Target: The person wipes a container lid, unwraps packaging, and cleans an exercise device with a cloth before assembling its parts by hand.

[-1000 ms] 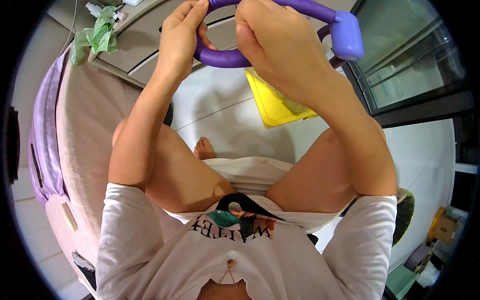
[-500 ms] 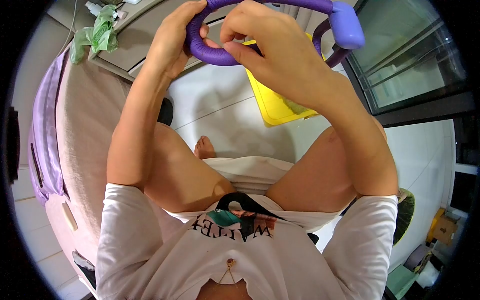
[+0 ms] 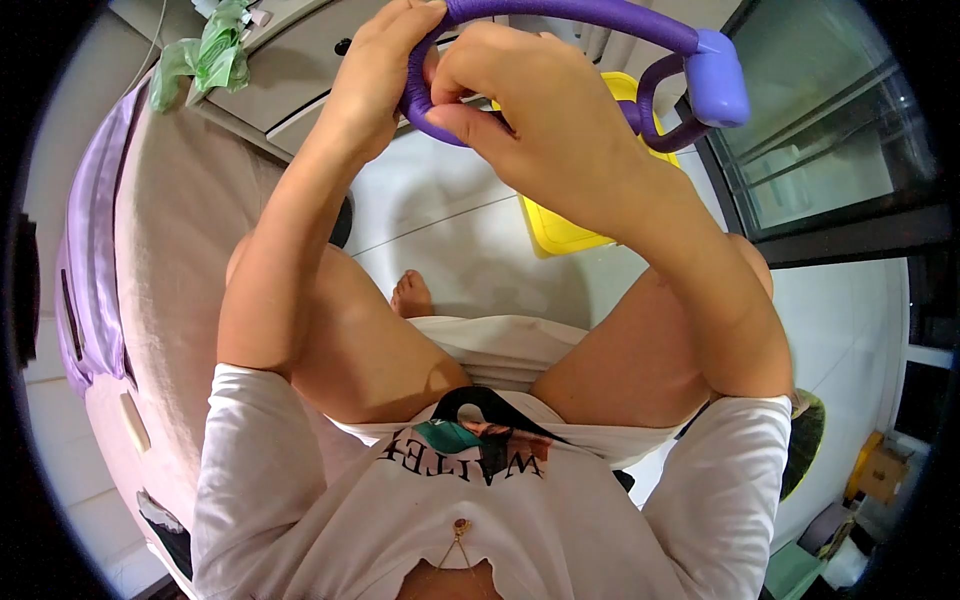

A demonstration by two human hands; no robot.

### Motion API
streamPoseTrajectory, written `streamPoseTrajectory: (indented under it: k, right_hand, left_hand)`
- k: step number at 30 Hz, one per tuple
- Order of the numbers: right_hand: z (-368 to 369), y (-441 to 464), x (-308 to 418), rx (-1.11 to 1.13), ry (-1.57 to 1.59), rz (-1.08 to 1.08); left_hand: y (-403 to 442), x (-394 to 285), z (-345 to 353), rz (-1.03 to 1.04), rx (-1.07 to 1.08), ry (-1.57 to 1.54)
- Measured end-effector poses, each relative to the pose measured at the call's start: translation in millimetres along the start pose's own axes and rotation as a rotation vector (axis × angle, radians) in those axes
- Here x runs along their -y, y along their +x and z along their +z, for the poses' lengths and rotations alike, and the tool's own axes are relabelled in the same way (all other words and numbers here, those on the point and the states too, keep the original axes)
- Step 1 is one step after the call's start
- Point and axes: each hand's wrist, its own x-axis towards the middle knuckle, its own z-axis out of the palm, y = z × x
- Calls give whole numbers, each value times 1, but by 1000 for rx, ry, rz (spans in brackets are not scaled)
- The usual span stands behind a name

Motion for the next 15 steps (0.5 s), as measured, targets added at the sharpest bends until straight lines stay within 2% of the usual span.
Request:
streamPoseTrajectory:
  k: [8, 15]
  right_hand:
    - [10, 4, 5, -66, -64, 47]
    - [18, 6, 4, -131, -70, 79]
  left_hand:
    - [-6, -9, 4, 0, -71, 138]
    - [-1, -5, 2, -34, -55, 103]
